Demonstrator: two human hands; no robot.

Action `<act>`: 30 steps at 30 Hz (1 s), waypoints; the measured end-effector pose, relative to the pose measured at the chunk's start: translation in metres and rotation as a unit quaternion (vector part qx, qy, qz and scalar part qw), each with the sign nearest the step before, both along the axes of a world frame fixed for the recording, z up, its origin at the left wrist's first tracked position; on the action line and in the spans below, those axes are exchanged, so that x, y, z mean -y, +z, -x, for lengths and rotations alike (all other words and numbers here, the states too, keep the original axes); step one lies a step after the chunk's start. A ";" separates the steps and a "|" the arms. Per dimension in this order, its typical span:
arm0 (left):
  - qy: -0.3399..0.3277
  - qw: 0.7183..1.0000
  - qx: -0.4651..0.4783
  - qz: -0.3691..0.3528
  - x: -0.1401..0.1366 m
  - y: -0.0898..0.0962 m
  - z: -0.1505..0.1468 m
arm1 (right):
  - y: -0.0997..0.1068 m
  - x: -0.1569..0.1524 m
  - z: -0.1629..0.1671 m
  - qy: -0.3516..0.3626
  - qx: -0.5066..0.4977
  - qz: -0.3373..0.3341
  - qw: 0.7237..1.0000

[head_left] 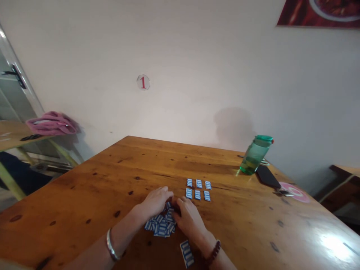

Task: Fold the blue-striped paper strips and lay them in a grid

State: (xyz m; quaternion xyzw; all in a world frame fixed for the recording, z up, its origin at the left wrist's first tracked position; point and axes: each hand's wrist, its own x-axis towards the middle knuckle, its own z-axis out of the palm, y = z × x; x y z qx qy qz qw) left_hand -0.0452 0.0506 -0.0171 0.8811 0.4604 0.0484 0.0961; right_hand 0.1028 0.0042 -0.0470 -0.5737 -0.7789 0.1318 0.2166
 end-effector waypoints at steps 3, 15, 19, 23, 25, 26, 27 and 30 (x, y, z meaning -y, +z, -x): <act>-0.007 1.000 -0.004 0.010 -0.003 0.000 -0.001 | -0.001 0.000 0.001 0.002 0.003 0.000 1.000; -0.050 0.998 -0.018 0.017 -0.007 0.000 -0.003 | -0.001 0.002 0.004 -0.008 0.014 0.003 1.000; -0.049 0.999 -0.017 0.013 -0.009 -0.001 -0.004 | -0.001 0.001 0.006 -0.011 0.008 0.010 1.000; -0.044 0.999 -0.013 0.013 -0.008 -0.005 -0.005 | -0.004 -0.001 0.007 -0.001 0.003 0.011 1.000; -0.035 0.999 -0.007 0.011 -0.006 -0.006 -0.003 | -0.005 -0.002 0.007 0.003 -0.002 0.009 1.000; -0.028 1.000 -0.003 0.010 -0.005 -0.007 -0.002 | -0.006 -0.002 0.007 0.004 -0.006 0.007 1.000; -0.020 1.000 0.001 0.008 -0.003 -0.007 0.000 | -0.007 -0.002 0.008 0.004 -0.012 0.002 1.000; 0.023 0.999 0.026 -0.001 -0.002 -0.005 0.007 | -0.007 -0.003 0.008 0.000 -0.066 -0.022 0.998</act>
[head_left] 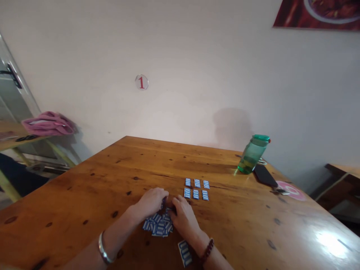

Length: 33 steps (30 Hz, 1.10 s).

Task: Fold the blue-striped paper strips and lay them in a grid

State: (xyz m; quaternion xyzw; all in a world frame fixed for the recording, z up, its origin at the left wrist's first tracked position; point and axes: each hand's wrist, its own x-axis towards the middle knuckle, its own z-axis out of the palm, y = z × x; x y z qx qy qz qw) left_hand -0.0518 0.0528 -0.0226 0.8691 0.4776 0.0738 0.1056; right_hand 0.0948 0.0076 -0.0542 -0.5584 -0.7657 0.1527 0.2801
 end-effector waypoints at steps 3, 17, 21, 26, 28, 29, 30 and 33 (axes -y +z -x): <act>0.110 0.976 0.182 0.057 -0.002 0.001 0.000 | 0.003 -0.004 -0.001 -0.008 -0.141 0.007 0.990; 0.241 0.571 0.704 0.346 0.007 -0.015 -0.043 | 0.016 -0.014 -0.017 -0.068 -0.531 0.076 0.842; 0.242 0.580 0.710 0.320 0.007 -0.018 -0.044 | 0.019 -0.011 -0.014 -0.037 -0.520 0.068 0.851; 0.195 0.580 0.737 0.285 0.010 -0.017 -0.047 | 0.016 -0.011 -0.010 -0.005 -0.494 0.091 0.865; 0.187 0.601 0.724 0.283 0.012 -0.017 -0.048 | 0.013 -0.013 -0.011 -0.041 -0.488 0.065 0.869; 0.184 0.608 0.716 0.289 0.013 -0.017 -0.049 | 0.011 -0.015 -0.011 -0.059 -0.492 0.056 0.867; 0.181 0.612 0.709 0.301 0.014 -0.017 -0.049 | 0.010 -0.016 -0.012 -0.072 -0.498 0.051 0.863; 0.154 0.619 0.694 0.334 0.017 -0.015 -0.050 | 0.008 -0.019 -0.016 -0.089 -0.516 0.060 0.850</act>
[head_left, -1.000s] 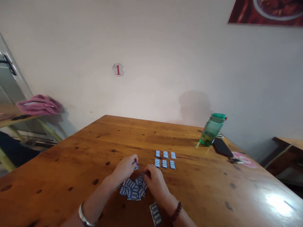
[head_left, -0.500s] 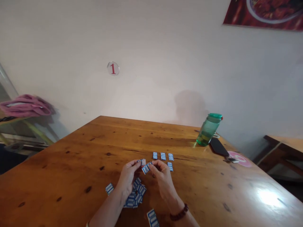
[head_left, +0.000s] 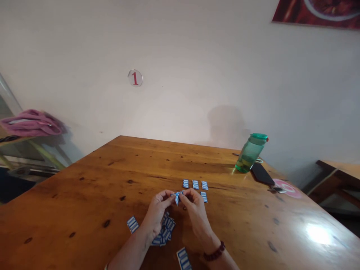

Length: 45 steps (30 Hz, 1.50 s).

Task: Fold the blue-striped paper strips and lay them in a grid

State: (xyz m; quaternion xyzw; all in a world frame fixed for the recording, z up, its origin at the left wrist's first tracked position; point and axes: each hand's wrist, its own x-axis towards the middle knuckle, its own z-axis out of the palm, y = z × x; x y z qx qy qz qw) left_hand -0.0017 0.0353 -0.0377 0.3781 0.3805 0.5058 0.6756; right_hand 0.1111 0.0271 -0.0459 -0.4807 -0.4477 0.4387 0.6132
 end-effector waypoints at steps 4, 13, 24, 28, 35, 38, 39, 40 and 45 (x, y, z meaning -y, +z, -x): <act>-0.013 1.000 -0.013 -0.013 0.002 0.001 0.000 | 0.004 0.001 -0.004 0.014 -0.023 0.015 1.000; 0.028 0.999 -0.028 -0.020 -0.003 -0.003 0.003 | 0.009 0.007 -0.003 0.057 0.068 -0.043 0.995; -0.100 0.995 0.000 -0.029 0.006 0.007 0.000 | 0.004 0.006 -0.010 -0.056 0.225 -0.059 0.971; -0.104 0.994 0.001 -0.034 0.006 0.010 0.000 | 0.007 0.006 -0.013 -0.044 0.233 -0.068 0.969; -0.081 0.989 -0.073 -0.096 0.000 0.005 -0.001 | 0.003 0.003 -0.012 -0.023 0.155 -0.047 0.987; -0.054 0.991 -0.085 -0.090 -0.002 0.002 0.000 | 0.002 0.001 -0.013 0.046 0.080 -0.021 0.996; -0.052 0.991 -0.090 -0.089 -0.002 0.001 0.001 | 0.002 0.000 -0.014 0.061 0.055 -0.010 0.997; -0.054 0.990 -0.094 -0.088 -0.001 0.001 0.001 | 0.003 0.000 -0.014 0.069 0.031 -0.001 0.997; -0.047 0.996 -0.046 -0.059 0.003 0.002 0.003 | 0.010 0.003 -0.016 0.061 -0.033 0.013 0.998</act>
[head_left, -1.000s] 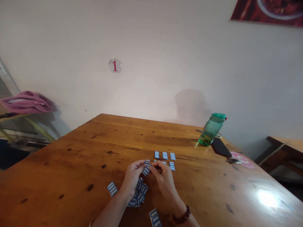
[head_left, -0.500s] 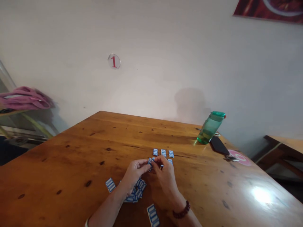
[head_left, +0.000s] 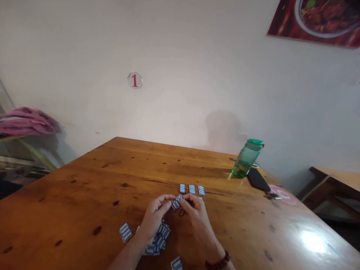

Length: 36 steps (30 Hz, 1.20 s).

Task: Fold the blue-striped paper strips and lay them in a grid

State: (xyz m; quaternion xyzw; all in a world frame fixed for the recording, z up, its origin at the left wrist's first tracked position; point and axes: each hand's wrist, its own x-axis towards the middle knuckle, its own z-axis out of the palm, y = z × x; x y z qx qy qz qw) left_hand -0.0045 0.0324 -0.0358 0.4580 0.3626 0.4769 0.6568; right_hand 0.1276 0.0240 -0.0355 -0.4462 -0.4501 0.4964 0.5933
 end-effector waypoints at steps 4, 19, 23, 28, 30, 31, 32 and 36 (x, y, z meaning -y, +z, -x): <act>0.013 0.999 0.034 0.024 0.000 -0.001 0.001 | 0.004 0.002 -0.002 0.011 -0.024 0.011 1.000; 0.094 0.986 -0.102 -0.094 -0.002 -0.003 -0.004 | -0.001 0.000 0.002 -0.016 -0.022 0.002 1.000; 0.069 0.988 -0.087 -0.108 0.000 -0.005 -0.006 | -0.001 0.000 0.002 -0.021 -0.016 -0.001 1.000; 0.056 0.989 -0.095 -0.103 0.000 -0.007 -0.010 | -0.002 0.000 0.003 -0.014 -0.031 0.008 0.999; 0.059 0.989 -0.093 -0.100 0.000 -0.007 -0.010 | -0.002 0.000 0.003 -0.017 -0.031 0.012 0.999; 0.059 0.989 -0.093 -0.099 0.000 -0.006 -0.009 | -0.002 0.000 0.003 -0.019 -0.031 0.014 0.999; 0.060 0.989 -0.093 -0.099 0.000 -0.006 -0.009 | -0.002 0.000 0.003 -0.018 -0.032 0.015 0.999; 0.055 0.989 -0.094 -0.099 0.002 -0.003 -0.009 | -0.001 0.001 0.003 -0.007 -0.026 0.010 1.000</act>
